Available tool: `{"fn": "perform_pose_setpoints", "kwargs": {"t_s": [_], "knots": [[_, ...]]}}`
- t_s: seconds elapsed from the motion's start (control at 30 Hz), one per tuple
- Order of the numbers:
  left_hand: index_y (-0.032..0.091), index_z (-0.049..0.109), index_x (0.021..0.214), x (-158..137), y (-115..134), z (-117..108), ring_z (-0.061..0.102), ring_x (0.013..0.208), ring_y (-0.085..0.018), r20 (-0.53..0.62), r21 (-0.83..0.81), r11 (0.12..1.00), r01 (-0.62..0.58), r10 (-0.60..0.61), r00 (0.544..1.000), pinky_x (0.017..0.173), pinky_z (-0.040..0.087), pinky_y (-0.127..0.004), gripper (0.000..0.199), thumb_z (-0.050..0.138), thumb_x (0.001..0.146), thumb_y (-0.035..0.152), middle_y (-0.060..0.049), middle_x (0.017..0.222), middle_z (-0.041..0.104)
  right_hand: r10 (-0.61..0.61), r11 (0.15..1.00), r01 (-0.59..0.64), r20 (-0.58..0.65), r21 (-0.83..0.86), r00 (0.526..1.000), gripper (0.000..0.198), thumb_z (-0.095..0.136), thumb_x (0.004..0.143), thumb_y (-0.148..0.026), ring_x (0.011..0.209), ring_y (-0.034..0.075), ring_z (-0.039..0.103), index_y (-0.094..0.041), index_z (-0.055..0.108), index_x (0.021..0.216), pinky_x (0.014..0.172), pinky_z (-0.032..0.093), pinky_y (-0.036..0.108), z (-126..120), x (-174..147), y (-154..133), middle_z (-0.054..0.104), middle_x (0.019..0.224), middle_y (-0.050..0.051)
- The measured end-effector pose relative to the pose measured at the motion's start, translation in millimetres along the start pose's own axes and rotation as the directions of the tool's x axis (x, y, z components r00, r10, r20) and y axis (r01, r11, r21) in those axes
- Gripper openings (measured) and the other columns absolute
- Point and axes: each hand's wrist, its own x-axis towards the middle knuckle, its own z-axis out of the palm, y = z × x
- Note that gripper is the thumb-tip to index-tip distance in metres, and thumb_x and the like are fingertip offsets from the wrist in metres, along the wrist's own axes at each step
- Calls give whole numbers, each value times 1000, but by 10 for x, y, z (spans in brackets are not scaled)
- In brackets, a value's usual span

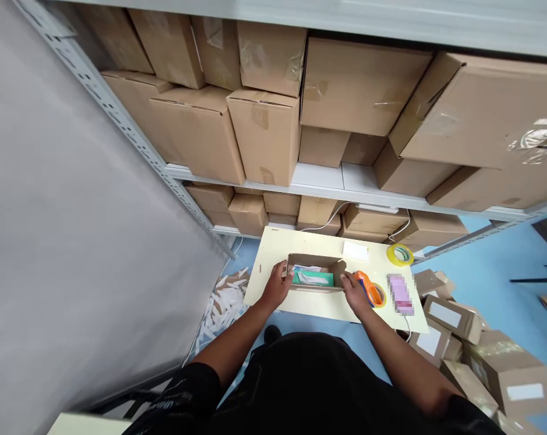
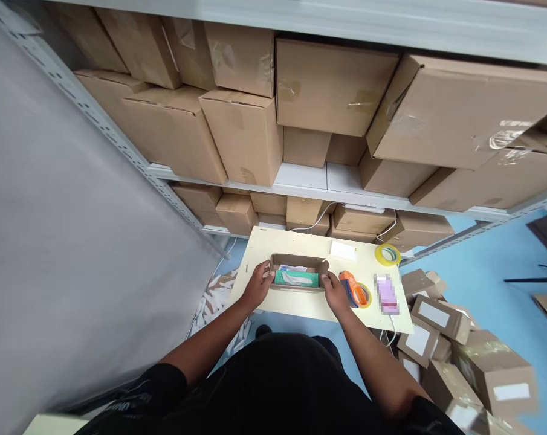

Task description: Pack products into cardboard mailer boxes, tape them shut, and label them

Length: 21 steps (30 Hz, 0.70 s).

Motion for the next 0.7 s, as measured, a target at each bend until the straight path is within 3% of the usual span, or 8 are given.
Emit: {"fn": "perform_pose_setpoints", "kwargs": {"t_s": [0.13,0.27,0.4,0.5,0.6,0.7], "knots": [[22,39,155,-102,-114,-59,47,143,-30,98,74,981,-179,172,980,113,47,-47,75,67,90,44,-16,155,43,-212,968,213,23,-134,977,59,57,92,-58,127,31,59,-22,59,139,102,54,49,-13,-246,-27,61,138,14],[22,56,147,-77,-101,-88,37,149,-36,285,282,921,-269,187,940,122,37,-52,76,79,80,50,-14,163,37,-342,890,375,165,-258,925,56,67,89,-55,139,32,49,-24,65,134,117,43,52,39,-281,-16,52,148,15],[23,73,124,68,12,-128,47,142,-34,302,373,878,-299,190,934,119,41,-52,46,73,87,50,-12,154,51,-345,879,377,157,-292,926,43,67,89,-57,131,33,55,-22,73,113,113,47,50,114,-143,-10,56,139,16],[25,73,118,172,150,-152,58,129,-29,274,421,872,-249,140,952,112,49,-46,35,72,88,42,-9,140,61,-332,895,345,95,-284,939,39,67,90,-55,117,31,60,-22,70,111,105,52,49,186,-59,4,60,123,14],[23,60,138,257,309,-141,57,131,-30,155,531,828,-178,112,982,110,49,-45,58,75,82,29,-11,144,56,-339,896,326,13,-302,941,44,65,91,-52,115,32,57,-21,61,121,105,51,52,269,-36,31,59,118,14],[23,44,153,348,432,-103,39,148,-35,171,585,757,-290,234,957,121,36,-50,79,72,79,21,-13,159,43,-355,888,328,-25,-323,935,51,63,92,-53,124,34,52,-19,54,130,110,47,54,328,-35,57,54,126,17]]}}
